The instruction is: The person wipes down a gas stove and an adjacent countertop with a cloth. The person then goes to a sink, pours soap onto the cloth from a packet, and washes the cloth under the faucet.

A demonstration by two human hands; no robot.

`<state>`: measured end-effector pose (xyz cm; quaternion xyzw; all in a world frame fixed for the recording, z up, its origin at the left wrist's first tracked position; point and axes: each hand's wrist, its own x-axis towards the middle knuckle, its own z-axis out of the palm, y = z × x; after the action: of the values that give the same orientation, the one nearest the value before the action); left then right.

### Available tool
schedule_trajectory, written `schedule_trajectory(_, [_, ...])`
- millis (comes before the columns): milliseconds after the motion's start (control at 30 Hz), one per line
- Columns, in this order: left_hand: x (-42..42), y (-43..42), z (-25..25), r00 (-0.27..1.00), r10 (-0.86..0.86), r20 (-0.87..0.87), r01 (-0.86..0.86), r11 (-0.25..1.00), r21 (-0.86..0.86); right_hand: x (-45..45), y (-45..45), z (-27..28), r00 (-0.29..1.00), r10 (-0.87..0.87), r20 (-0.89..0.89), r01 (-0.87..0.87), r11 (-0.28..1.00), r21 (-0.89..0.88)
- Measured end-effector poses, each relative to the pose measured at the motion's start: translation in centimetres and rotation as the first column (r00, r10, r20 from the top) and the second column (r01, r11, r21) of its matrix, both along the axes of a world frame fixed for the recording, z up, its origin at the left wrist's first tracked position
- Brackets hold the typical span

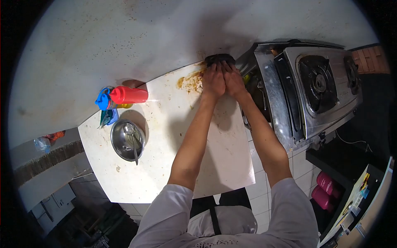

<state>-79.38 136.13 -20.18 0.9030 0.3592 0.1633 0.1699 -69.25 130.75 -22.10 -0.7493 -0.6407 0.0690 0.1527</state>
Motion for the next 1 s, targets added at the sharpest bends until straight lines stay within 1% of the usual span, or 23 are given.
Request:
schedule_trajectory(33, [-0.3, 0.1, 0.0, 1.000, 0.002, 0.000, -0.002, 1.000, 0.004, -0.4, 0.2, 0.3, 1.000, 0.002, 0.000, -0.002, 1.000, 0.004])
schedule_trajectory(100, [-1.1, 0.1, -0.2, 0.999, 0.048, 0.003, -0.048, 0.994, -0.098, -1.3, 0.3, 0.6, 0.999, -0.007, 0.048, 0.010, 0.999, -0.051])
schedule_trajectory(167, [-2.2, 0.5, -0.4, 0.998, 0.058, -0.023, -0.060, 0.996, -0.062, -2.2, 0.9, -0.5, 0.997, 0.029, 0.066, -0.027, 0.999, -0.027])
schedule_trajectory(233, [-3.5, 0.9, 0.0, 0.996, 0.073, -0.045, -0.075, 0.997, -0.028, -3.2, 1.4, 0.0, 0.994, 0.069, 0.089, -0.068, 0.998, -0.006])
schedule_trajectory(333, [-5.3, 1.1, -0.2, 0.993, 0.107, -0.049, -0.110, 0.991, -0.071, -5.1, 1.3, 0.7, 0.996, 0.071, 0.055, -0.071, 0.997, -0.003])
schedule_trajectory(400, [-6.1, 1.5, -0.9, 0.998, 0.060, -0.004, -0.058, 0.983, 0.173, -5.7, 1.6, 1.4, 0.997, 0.059, -0.041, -0.060, 0.998, -0.014])
schedule_trajectory(467, [-7.2, 1.8, -2.3, 1.000, 0.027, 0.000, -0.026, 0.979, 0.200, -6.2, 1.4, 1.1, 0.997, 0.070, -0.026, -0.071, 0.997, -0.020])
schedule_trajectory(500, [-7.6, 1.6, -2.1, 1.000, -0.003, -0.006, 0.005, 0.975, 0.221, -6.4, 1.2, 1.6, 0.996, 0.083, -0.021, -0.083, 0.996, -0.032])
schedule_trajectory(533, [-7.9, 1.1, -2.0, 1.000, -0.002, 0.002, 0.001, 0.975, 0.223, -6.5, 0.7, 2.0, 0.996, 0.085, -0.012, -0.085, 0.996, -0.030])
schedule_trajectory(600, [-9.0, -0.1, -1.4, 0.997, -0.073, 0.030, 0.067, 0.984, 0.165, -6.6, -0.4, 3.1, 0.985, 0.111, -0.133, -0.121, 0.990, -0.071])
schedule_trajectory(633, [-9.3, -0.8, -0.8, 0.997, -0.074, 0.030, 0.067, 0.983, 0.173, -6.6, -1.0, 2.7, 0.985, 0.112, -0.132, -0.121, 0.991, -0.064])
schedule_trajectory(700, [-8.9, -1.8, -0.1, 0.990, -0.049, 0.131, 0.044, 0.998, 0.041, -6.0, -1.8, 2.4, 0.991, 0.045, -0.129, -0.044, 0.999, 0.014])
schedule_trajectory(733, [-8.6, -1.6, -0.1, 0.988, -0.083, 0.128, 0.087, 0.996, -0.024, -5.5, -1.7, 2.5, 0.991, 0.046, -0.126, -0.043, 0.999, 0.023])
schedule_trajectory(767, [-8.2, -1.3, -0.2, 0.988, -0.086, 0.131, 0.089, 0.996, -0.018, -4.9, -1.8, 2.6, 0.997, 0.060, -0.053, -0.059, 0.998, 0.020])
schedule_trajectory(800, [-7.7, -1.1, -0.2, 0.981, -0.123, 0.153, 0.118, 0.992, 0.043, -4.4, -1.9, 2.7, 0.997, 0.075, 0.021, -0.076, 0.997, 0.014])
schedule_trajectory(833, [-7.0, -0.8, -0.4, 0.972, -0.162, 0.171, 0.146, 0.984, 0.103, -3.9, -1.7, 2.3, 0.997, 0.075, 0.026, -0.076, 0.997, 0.015])
schedule_trajectory(867, [-6.2, -0.3, -0.6, 0.971, -0.164, 0.174, 0.147, 0.983, 0.107, -3.3, -1.0, 1.9, 0.990, 0.119, 0.079, -0.123, 0.991, 0.047])
schedule_trajectory(900, [-5.3, 0.4, -0.6, 0.982, -0.153, 0.107, 0.146, 0.987, 0.069, -2.8, -0.4, 1.1, 0.978, 0.160, 0.132, -0.171, 0.983, 0.074])
schedule_trajectory(933, [-4.5, 1.1, -0.8, 0.989, -0.143, 0.039, 0.142, 0.990, 0.029, -2.3, 0.3, 0.2, 0.978, 0.159, 0.133, -0.170, 0.983, 0.074])
schedule_trajectory(967, [-3.9, 1.4, -1.0, 0.989, -0.143, 0.037, 0.143, 0.989, 0.024, -2.0, 0.9, -0.8, 0.984, 0.153, 0.095, -0.160, 0.984, 0.075])
schedule_trajectory(1000, [-3.4, 1.8, -1.1, 0.994, -0.105, 0.030, 0.106, 0.993, -0.041, -1.9, 1.3, -1.6, 0.988, 0.145, 0.055, -0.149, 0.986, 0.074])
